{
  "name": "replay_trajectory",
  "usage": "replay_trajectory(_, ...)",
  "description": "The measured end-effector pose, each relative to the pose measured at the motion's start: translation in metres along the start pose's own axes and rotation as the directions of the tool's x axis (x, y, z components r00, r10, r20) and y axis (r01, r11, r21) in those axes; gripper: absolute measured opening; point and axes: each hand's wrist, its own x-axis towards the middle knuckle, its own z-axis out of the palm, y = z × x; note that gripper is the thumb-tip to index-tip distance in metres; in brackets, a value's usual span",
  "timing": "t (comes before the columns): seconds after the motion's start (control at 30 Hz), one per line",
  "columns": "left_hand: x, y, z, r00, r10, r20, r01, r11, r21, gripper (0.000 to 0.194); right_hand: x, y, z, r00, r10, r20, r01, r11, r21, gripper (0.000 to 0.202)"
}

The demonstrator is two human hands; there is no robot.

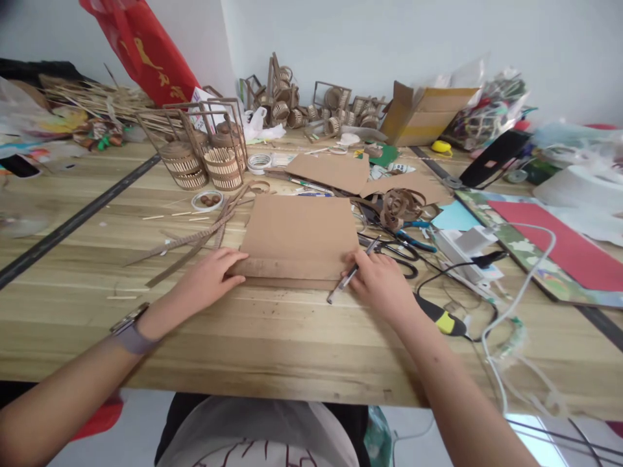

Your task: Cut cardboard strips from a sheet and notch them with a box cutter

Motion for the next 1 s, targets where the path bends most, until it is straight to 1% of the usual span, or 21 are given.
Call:
replay_trajectory(0.07, 0.0, 0.0, 0.0, 1.0, -0.021, 0.004, 0.021, 0.999, -0.025, 0.042, -0.001, 0.0, 0.002, 1.0, 0.024, -0.007, -0.024, 1.0, 0.0, 0.019)
replay_trajectory(0.17, -0.002, -0.001, 0.0, 0.999, -0.034, 0.011, 0.035, 0.997, -0.063, 0.041, -0.002, 0.0, 0.002, 0.999, 0.032, -0.003, -0.032, 0.999, 0.025, 0.018)
replay_trajectory(0.3, -0.013, -0.004, 0.001, 0.998, -0.063, 0.017, 0.064, 0.994, -0.094, 0.04, -0.004, -0.004, 0.001, 1.0, 0.02, 0.011, -0.021, 0.998, 0.066, 0.019)
replay_trajectory(0.43, -0.021, -0.008, 0.001, 0.996, -0.077, 0.038, 0.08, 0.992, -0.102, 0.039, -0.009, -0.006, 0.002, 0.999, 0.047, 0.017, -0.049, 0.99, 0.133, 0.021)
replay_trajectory(0.5, -0.023, -0.007, 0.0, 0.998, -0.063, 0.031, 0.065, 0.996, -0.06, 0.039, -0.011, -0.005, 0.004, 0.998, 0.054, 0.011, -0.055, 0.981, 0.184, 0.022)
replay_trajectory(0.57, -0.023, -0.004, 0.0, 0.999, -0.036, 0.002, 0.036, 0.998, 0.047, 0.037, -0.013, -0.001, 0.005, 0.998, 0.055, 0.006, -0.055, 0.973, 0.223, 0.023)
replay_trajectory(0.63, -0.022, 0.003, -0.002, 0.999, 0.007, -0.034, -0.002, 0.986, 0.168, 0.038, -0.015, 0.002, 0.005, 0.999, 0.051, 0.002, -0.05, 0.971, 0.236, 0.024)
replay_trajectory(0.7, -0.019, 0.012, -0.004, 0.996, 0.067, -0.05, -0.054, 0.971, 0.234, 0.04, -0.017, 0.006, 0.004, 0.999, 0.038, -0.008, -0.035, 0.971, 0.237, 0.025)
replay_trajectory(0.77, -0.014, 0.02, -0.007, 0.99, 0.139, -0.015, -0.132, 0.963, 0.234, 0.038, -0.018, 0.009, 0.003, 1.0, 0.022, -0.021, -0.016, 0.971, 0.24, 0.023)
replay_trajectory(0.83, -0.008, 0.024, -0.009, 0.98, 0.19, 0.063, -0.2, 0.958, 0.205, 0.036, -0.02, 0.012, 0.002, 0.999, 0.006, -0.032, 0.003, 0.968, 0.253, 0.022)
replay_trajectory(0.87, -0.005, 0.025, -0.01, 0.975, 0.199, 0.101, -0.215, 0.959, 0.183, 0.036, -0.02, 0.013, 0.001, 0.999, -0.003, -0.034, 0.012, 0.965, 0.263, 0.02)
replay_trajectory(0.93, 0.001, 0.024, -0.012, 0.969, 0.193, 0.156, -0.214, 0.969, 0.126, 0.039, -0.021, 0.016, 0.001, 0.999, -0.019, -0.033, 0.028, 0.958, 0.286, 0.016)
replay_trajectory(1.0, 0.005, 0.021, -0.013, 0.966, 0.177, 0.187, -0.192, 0.979, 0.064, 0.041, -0.022, 0.019, 0.002, 0.999, -0.032, -0.027, 0.039, 0.95, 0.309, 0.01)
